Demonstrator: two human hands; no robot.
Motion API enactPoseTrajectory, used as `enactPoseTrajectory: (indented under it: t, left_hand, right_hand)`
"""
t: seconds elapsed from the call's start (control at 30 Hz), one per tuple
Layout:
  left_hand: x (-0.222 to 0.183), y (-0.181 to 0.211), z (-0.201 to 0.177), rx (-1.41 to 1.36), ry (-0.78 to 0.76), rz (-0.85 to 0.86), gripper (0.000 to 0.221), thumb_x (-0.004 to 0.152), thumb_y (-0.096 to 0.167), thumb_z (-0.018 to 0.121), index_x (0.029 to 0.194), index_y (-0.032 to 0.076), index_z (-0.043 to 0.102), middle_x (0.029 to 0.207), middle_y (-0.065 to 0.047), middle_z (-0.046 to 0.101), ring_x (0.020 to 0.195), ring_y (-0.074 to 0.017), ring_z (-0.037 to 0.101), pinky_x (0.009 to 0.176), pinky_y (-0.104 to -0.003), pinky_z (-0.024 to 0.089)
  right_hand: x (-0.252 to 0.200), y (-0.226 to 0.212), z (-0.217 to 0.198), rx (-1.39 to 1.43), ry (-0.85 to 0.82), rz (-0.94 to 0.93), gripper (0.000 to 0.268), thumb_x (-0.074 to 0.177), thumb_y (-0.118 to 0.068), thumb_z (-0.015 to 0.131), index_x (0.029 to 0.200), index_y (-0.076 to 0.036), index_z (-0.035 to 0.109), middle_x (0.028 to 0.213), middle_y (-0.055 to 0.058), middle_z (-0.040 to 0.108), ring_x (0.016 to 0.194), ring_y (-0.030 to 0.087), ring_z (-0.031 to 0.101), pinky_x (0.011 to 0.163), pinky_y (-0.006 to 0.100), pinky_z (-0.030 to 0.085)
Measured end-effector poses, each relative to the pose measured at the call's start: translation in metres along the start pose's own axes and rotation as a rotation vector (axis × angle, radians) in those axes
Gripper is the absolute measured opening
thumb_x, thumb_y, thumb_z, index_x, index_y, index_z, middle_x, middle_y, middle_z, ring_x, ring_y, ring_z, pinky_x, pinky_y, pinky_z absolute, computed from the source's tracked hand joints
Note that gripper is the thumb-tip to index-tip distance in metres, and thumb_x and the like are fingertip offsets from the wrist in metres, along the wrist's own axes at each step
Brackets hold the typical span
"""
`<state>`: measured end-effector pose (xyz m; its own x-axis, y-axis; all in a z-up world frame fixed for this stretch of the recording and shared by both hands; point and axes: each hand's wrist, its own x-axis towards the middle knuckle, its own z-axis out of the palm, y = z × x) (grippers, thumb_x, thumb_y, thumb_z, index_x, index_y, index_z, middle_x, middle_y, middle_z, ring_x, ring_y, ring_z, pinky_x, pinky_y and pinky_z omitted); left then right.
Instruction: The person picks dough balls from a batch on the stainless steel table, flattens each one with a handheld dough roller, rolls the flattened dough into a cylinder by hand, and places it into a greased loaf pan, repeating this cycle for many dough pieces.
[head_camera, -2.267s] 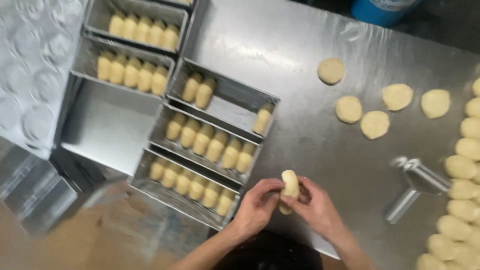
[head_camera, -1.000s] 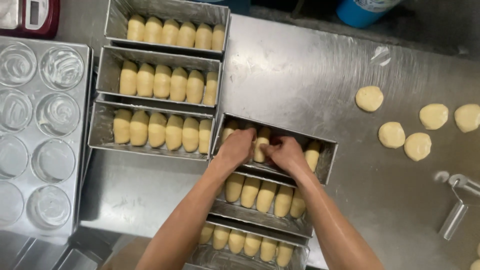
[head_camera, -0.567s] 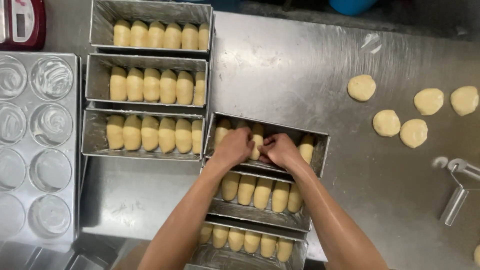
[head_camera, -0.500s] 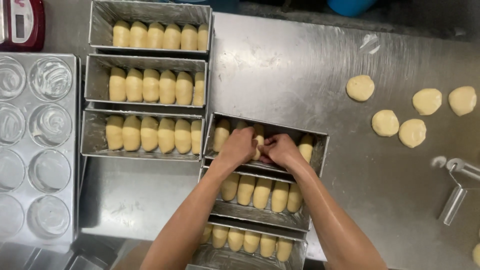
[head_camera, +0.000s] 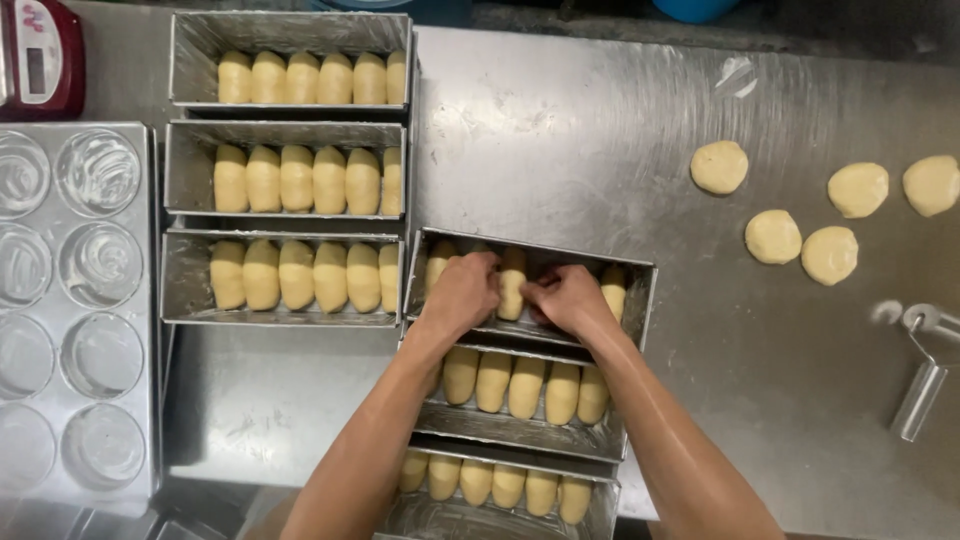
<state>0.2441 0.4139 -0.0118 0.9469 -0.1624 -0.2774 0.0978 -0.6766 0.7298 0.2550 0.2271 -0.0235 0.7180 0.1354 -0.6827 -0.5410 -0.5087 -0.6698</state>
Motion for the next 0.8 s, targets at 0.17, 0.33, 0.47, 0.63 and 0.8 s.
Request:
enactPoseTrajectory:
  t: [0.17,0.33,0.47,0.63,0.8]
  left_hand:
    - [0.004,-0.004,0.009,0.051,-0.007,-0.015,0.034,0.084,0.010,0.061,0.114,-0.005,0.069,0.106,-0.031,0.070,0.105,-0.0483,0.065,0.093,-0.053,0.051]
    - [-0.002,0.001,0.000,0.021,-0.069,-0.023,0.033,0.084,0.013,0.062,0.113,-0.003,0.067,0.102,-0.032,0.070,0.102,-0.0491,0.065,0.091,-0.055,0.051]
    - [0.001,-0.002,-0.006,-0.034,0.012,-0.045,0.027,0.089,0.016,0.061,0.107,-0.003,0.067,0.099,-0.032,0.070,0.100,-0.0503,0.066,0.089,-0.056,0.051]
    - [-0.010,-0.024,-0.004,0.063,0.086,-0.059,0.023,0.093,0.017,0.059,0.096,-0.003,0.069,0.094,-0.032,0.071,0.095,-0.0513,0.066,0.090,-0.057,0.051]
    - [-0.009,-0.009,-0.015,0.059,0.118,-0.097,0.022,0.092,0.017,0.060,0.092,-0.003,0.070,0.091,-0.030,0.071,0.094,-0.0496,0.066,0.087,-0.056,0.052]
  right_hand:
    - [0.004,-0.006,0.012,-0.128,0.096,-0.109,0.045,0.085,-0.033,0.082,0.104,0.007,0.071,0.069,0.014,0.073,0.058,0.018,0.064,0.057,0.035,0.051]
    - [0.011,0.009,0.016,-0.121,0.072,-0.138,0.039,0.082,-0.028,0.080,0.104,0.004,0.072,0.072,0.012,0.074,0.062,0.019,0.067,0.059,0.036,0.054]
    - [0.027,0.021,0.009,-0.198,0.117,-0.171,0.039,0.084,-0.026,0.079,0.108,0.004,0.074,0.079,0.015,0.075,0.067,0.021,0.067,0.065,0.038,0.053]
    - [-0.007,-0.010,0.008,-0.234,0.111,-0.079,0.044,0.085,-0.025,0.079,0.113,0.007,0.071,0.079,0.017,0.077,0.066,0.019,0.071,0.068,0.036,0.056]
    - [0.012,0.000,0.010,-0.050,0.053,-0.030,0.044,0.084,-0.019,0.079,0.116,0.009,0.069,0.076,0.017,0.078,0.063,0.018,0.071,0.064,0.034,0.056]
